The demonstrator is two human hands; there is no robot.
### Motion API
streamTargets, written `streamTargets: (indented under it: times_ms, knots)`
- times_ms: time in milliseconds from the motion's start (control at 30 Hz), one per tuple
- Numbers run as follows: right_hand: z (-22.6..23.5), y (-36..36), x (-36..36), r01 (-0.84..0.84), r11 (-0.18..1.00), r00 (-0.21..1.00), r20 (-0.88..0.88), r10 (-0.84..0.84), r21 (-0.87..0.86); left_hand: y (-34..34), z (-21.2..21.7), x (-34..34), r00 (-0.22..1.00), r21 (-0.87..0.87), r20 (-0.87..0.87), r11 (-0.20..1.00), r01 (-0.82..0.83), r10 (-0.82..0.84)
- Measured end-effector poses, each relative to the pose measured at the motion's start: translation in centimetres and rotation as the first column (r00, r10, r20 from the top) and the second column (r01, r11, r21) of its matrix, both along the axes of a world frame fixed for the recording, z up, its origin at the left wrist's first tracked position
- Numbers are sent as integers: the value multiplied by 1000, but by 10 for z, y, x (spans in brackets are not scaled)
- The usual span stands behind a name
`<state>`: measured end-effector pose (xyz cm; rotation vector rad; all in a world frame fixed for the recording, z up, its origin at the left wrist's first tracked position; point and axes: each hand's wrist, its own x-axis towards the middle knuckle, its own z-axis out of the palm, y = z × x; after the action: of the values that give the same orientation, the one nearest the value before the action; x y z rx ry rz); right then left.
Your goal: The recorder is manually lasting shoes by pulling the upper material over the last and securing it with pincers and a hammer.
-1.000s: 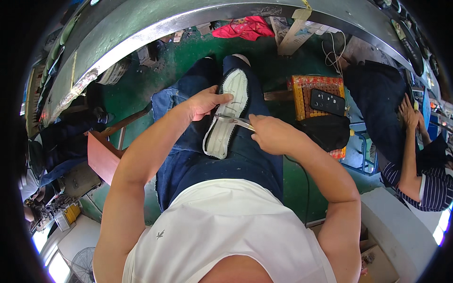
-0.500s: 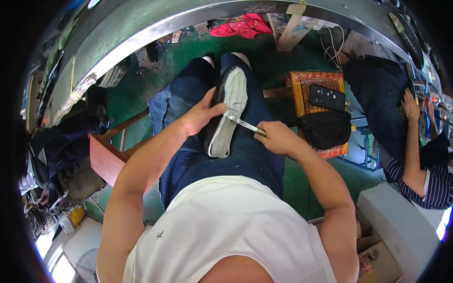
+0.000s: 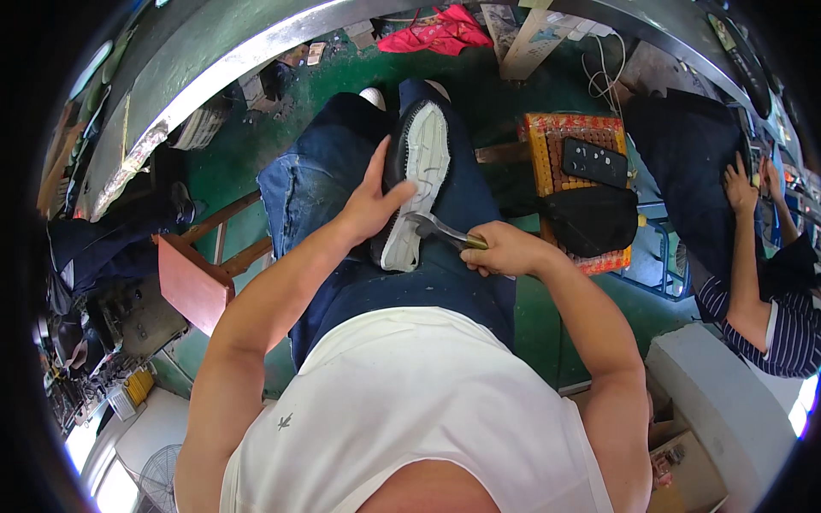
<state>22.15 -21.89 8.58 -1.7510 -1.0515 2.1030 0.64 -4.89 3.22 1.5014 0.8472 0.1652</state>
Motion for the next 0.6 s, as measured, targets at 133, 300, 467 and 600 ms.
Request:
streamTargets:
  times_ms: [133, 300, 467, 600]
  knots:
    - [-4, -12, -5, -10, 996, 1000, 21, 9, 83, -14, 10, -22, 1000, -309, 31, 951, 8, 2]
    - [16, -2, -10, -241, 929, 931, 337, 140, 280, -32, -12, -20, 981, -141, 48, 974, -178, 187]
    - [61, 25, -5, -149, 989, 965, 215, 148, -15, -35, -27, -23, 968, -75, 87, 970, -230, 236]
    - [28, 27, -29, -26, 891, 894, 409, -182, 453, -43, -13, -25, 982, 362, -130, 929, -83, 138]
